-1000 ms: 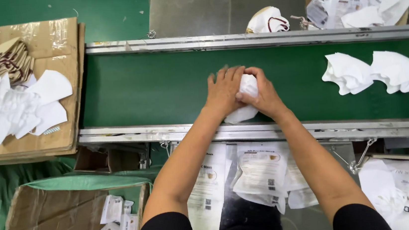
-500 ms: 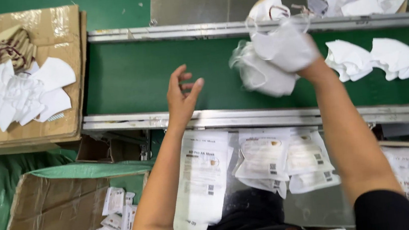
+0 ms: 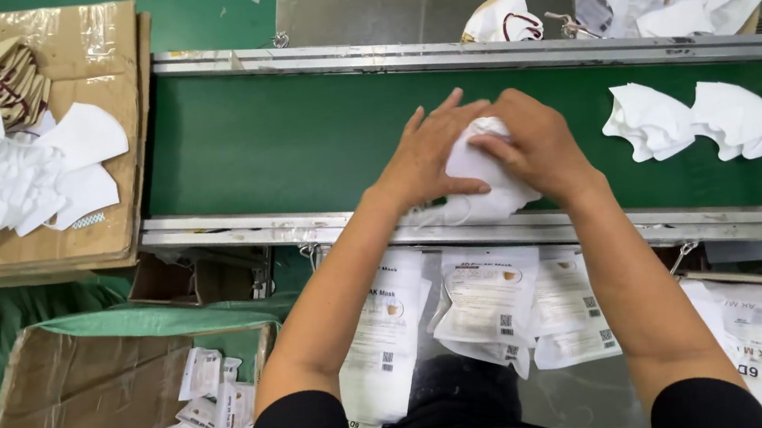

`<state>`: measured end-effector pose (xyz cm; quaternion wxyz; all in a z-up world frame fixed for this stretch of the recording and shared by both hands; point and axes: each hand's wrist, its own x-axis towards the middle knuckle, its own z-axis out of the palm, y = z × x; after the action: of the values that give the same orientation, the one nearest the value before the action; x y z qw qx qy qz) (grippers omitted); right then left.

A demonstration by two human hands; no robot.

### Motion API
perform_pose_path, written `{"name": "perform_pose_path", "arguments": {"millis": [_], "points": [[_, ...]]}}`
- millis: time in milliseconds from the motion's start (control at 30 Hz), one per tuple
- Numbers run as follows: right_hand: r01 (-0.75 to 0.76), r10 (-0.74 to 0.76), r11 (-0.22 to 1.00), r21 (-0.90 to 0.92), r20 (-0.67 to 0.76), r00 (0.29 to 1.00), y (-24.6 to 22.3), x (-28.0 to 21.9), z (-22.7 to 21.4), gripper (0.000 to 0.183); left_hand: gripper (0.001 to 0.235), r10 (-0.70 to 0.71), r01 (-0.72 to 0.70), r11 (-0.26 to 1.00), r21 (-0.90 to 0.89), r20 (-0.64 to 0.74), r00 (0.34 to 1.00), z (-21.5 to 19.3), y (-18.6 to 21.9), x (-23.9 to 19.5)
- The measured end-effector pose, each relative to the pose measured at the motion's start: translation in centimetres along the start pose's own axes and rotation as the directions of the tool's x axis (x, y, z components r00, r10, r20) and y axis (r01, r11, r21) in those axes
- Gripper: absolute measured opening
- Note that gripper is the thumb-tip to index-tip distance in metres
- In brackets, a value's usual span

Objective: Manually picking up stacks of protective face masks from a conveyor and placing them into individual plastic packaging.

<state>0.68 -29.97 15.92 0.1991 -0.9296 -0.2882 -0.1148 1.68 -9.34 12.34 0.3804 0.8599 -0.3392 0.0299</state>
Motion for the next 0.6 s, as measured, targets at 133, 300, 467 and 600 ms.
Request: {"name": "perform_pose_path", "arguments": {"millis": [133,300,467,600], "points": [[-0.229,0.209,0.850,0.474,0.096,0.973,5.1,-2.9,3.5,0.031,0.083,-0.116,0.107,0.990,0.088,0.101,0.988,4.5,-2.4,-0.2],[-0.082,0.066,0.797,0.599,0.049,0.997,7.8,-4.4,7.8,0.097,0.095,-0.061,0.109,0.955,0.277,-0.176,0.983,5.7,-3.1,0.3],[-0.218,0.293,0.767,0.604,-0.027,0.956,6.3,-5.2,10.7,0.096,0.096,0.006,0.061,0.904,0.423,-0.154,0.988,6.8,-3.3,0.7],[-0.333,0.381,0.705,0.626,0.062,0.923,4.6,-5.8,10.6,0.090,0.091,-0.370,0.307,0.903,0.300,0.181,0.911,5.5,-1.5,-0.5]]}}
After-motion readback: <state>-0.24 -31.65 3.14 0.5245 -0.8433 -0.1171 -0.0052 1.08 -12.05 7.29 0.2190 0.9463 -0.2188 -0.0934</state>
